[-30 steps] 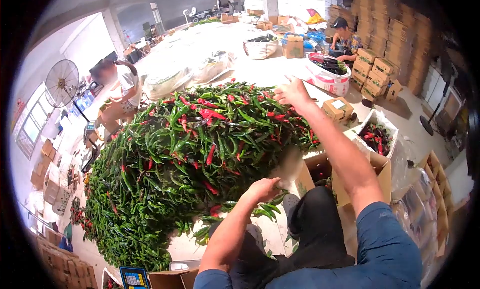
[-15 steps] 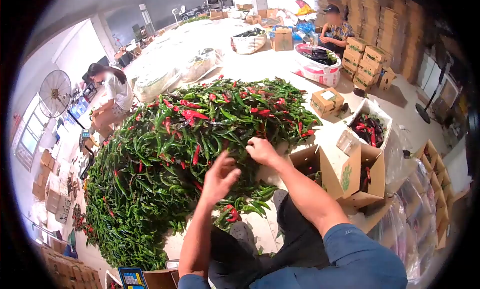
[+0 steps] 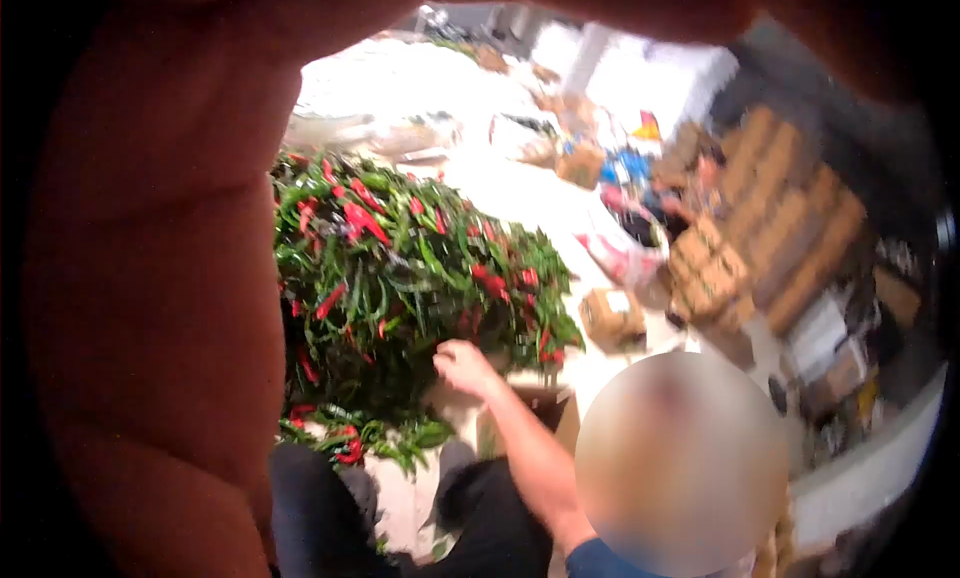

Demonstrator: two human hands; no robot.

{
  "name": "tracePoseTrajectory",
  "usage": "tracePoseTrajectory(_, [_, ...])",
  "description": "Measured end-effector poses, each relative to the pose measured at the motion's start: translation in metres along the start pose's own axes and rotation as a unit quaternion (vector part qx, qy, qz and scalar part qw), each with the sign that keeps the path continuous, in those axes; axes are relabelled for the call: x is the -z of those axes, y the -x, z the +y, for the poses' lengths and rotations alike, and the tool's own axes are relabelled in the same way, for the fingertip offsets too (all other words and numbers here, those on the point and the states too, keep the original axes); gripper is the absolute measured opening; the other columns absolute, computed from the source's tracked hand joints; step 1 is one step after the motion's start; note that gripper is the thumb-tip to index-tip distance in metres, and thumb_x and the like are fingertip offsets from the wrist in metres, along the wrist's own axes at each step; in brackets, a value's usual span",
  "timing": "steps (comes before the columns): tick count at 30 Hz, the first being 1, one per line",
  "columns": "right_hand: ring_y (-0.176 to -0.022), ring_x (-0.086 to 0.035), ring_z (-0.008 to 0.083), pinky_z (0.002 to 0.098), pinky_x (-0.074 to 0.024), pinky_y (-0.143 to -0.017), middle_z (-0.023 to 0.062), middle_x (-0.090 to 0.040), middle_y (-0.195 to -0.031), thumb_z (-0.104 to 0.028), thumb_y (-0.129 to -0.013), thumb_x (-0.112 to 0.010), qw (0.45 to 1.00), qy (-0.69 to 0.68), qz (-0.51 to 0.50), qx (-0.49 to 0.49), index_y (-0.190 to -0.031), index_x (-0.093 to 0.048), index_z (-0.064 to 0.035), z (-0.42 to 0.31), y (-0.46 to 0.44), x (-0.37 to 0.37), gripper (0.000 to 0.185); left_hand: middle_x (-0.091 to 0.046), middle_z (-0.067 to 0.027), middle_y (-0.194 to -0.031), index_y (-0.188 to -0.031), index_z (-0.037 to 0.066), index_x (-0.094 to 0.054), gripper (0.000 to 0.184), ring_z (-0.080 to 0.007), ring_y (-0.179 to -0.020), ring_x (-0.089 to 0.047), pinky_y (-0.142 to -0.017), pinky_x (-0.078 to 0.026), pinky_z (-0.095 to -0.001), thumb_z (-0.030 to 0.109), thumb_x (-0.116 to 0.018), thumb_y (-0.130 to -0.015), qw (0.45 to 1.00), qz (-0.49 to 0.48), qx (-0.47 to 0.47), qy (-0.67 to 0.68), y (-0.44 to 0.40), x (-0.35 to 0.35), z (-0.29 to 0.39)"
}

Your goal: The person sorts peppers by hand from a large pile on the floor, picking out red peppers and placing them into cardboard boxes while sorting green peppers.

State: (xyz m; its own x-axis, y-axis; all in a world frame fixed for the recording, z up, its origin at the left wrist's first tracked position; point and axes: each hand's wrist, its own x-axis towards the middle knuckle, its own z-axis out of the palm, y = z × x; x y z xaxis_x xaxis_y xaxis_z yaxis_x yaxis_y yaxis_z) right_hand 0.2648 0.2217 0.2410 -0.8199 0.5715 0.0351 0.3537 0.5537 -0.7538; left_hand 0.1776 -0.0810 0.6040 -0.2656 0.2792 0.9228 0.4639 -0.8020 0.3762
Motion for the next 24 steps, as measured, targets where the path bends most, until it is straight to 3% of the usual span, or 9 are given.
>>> tracePoseTrajectory(1, [-0.061, -0.060, 0.0137, 0.0311, -0.0515, -0.057, 0.0066, -0.067, -0.076, -0.025, -0.094, -0.064, 0.999, 0.027, 0.004, 0.031, -0.116, -0.068, -0.0003, 0.013, -0.005, 0.001, 0.033, -0.055, -0.0215, -0.135, -0.154, 0.004, -0.024, 0.100, -0.0311, -0.115, -0.062, -0.094, -0.052, -0.0407, 0.034, -0.082, -0.079, 1.000, 0.007, 0.000, -0.013, 0.007, 0.007, -0.001])
tracePoseTrajectory(5, [-0.065, -0.061, 0.0152, 0.0324, -0.0544, -0.060, 0.0088, -0.067, -0.086, -0.010, -0.098, -0.055, 0.946, -0.217, -0.107, -0.218, -0.124, -0.062, 0.0003, -0.020, 0.005, 0.011, 0.029, -0.055, -0.0214, -0.135, -0.154, 0.003, -0.025, 0.098, -0.0309, -0.115, -0.062, -0.093, -0.052, -0.0405, 0.034, -0.081, -0.079, 0.996, 0.006, 0.041, -0.074, 0.034, 0.025, 0.009])
tracePoseTrajectory(6, [-0.054, -0.054, 0.0116, 0.0276, -0.0475, -0.047, 0.0036, -0.062, -0.075, -0.009, -0.099, -0.056, 0.967, -0.172, -0.072, -0.175, -0.122, -0.060, 0.0029, -0.026, 0.011, 0.006, 0.027, -0.055, -0.0214, -0.135, -0.154, 0.003, -0.025, 0.098, -0.0309, -0.115, -0.062, -0.093, -0.052, -0.0405, 0.034, -0.081, -0.079, 0.995, 0.023, 0.042, -0.082, 0.046, 0.018, 0.008])
tracePoseTrajectory(8, [-0.060, -0.057, 0.0122, 0.0279, -0.0503, -0.052, 0.0065, -0.065, -0.081, -0.008, -0.098, -0.057, 0.974, -0.116, -0.093, -0.170, -0.135, -0.050, 0.0034, -0.040, 0.009, 0.015, 0.039, -0.055, -0.0214, -0.135, -0.153, 0.003, -0.025, 0.098, -0.0308, -0.115, -0.062, -0.093, -0.052, -0.0404, 0.034, -0.081, -0.079, 0.991, 0.076, 0.024, -0.103, 0.073, 0.006, 0.003])
tracePoseTrajectory(12, [-0.050, -0.059, 0.0178, 0.0301, -0.0460, -0.044, 0.0089, -0.063, -0.070, -0.005, -0.097, -0.061, 0.965, -0.231, -0.088, -0.091, -0.126, -0.057, 0.0025, 0.047, -0.026, 0.003, 0.030, -0.056, -0.0213, -0.135, -0.153, 0.003, -0.026, 0.096, -0.0306, -0.114, -0.062, -0.093, -0.052, -0.0403, 0.034, -0.080, -0.080, 0.969, 0.201, 0.001, -0.140, 0.117, 0.008, 0.004])
tracePoseTrajectory(13, [-0.113, -0.061, 0.0225, 0.0358, -0.0478, -0.098, 0.0147, -0.068, -0.121, -0.039, -0.093, -0.070, 0.989, 0.090, -0.102, 0.062, -0.128, -0.062, 0.0031, 0.060, -0.044, 0.018, 0.055, -0.056, -0.0213, -0.134, -0.153, 0.003, -0.026, 0.096, -0.0306, -0.114, -0.062, -0.093, -0.052, -0.0403, 0.033, -0.080, -0.080, 0.965, 0.225, 0.021, -0.136, 0.124, 0.026, 0.007])
tracePoseTrajectory(16, [-0.066, -0.061, 0.0137, 0.0288, -0.0527, -0.058, 0.0098, -0.067, -0.088, -0.010, -0.098, -0.060, 0.960, -0.156, -0.110, -0.207, -0.138, -0.049, 0.0047, -0.023, -0.006, 0.029, 0.044, -0.056, -0.0212, -0.134, -0.153, 0.003, -0.026, 0.095, -0.0304, -0.114, -0.062, -0.093, -0.052, -0.0402, 0.033, -0.080, -0.080, 0.954, 0.244, 0.082, -0.153, 0.145, 0.092, 0.004])
tracePoseTrajectory(20, [-0.071, -0.063, 0.0134, 0.0287, -0.0547, -0.062, 0.0108, -0.067, -0.094, -0.014, -0.099, -0.060, 0.956, -0.207, -0.077, -0.193, -0.138, -0.048, 0.0053, 0.004, -0.007, 0.031, 0.046, -0.056, -0.0212, -0.134, -0.152, 0.003, -0.027, 0.094, -0.0302, -0.114, -0.062, -0.093, -0.052, -0.0401, 0.033, -0.080, -0.081, 0.946, 0.228, 0.115, -0.200, 0.164, 0.124, -0.033])
tracePoseTrajectory(24, [-0.072, -0.060, 0.0096, 0.0250, -0.0521, -0.064, 0.0115, -0.068, -0.104, -0.015, -0.097, -0.062, 0.972, -0.136, -0.035, -0.190, -0.139, -0.049, 0.0074, -0.050, -0.009, 0.017, 0.050, -0.056, -0.0211, -0.134, -0.152, 0.003, -0.027, 0.093, -0.0301, -0.113, -0.062, -0.093, -0.052, -0.0399, 0.033, -0.079, -0.081, 0.955, 0.194, 0.132, -0.183, 0.167, 0.128, -0.059])
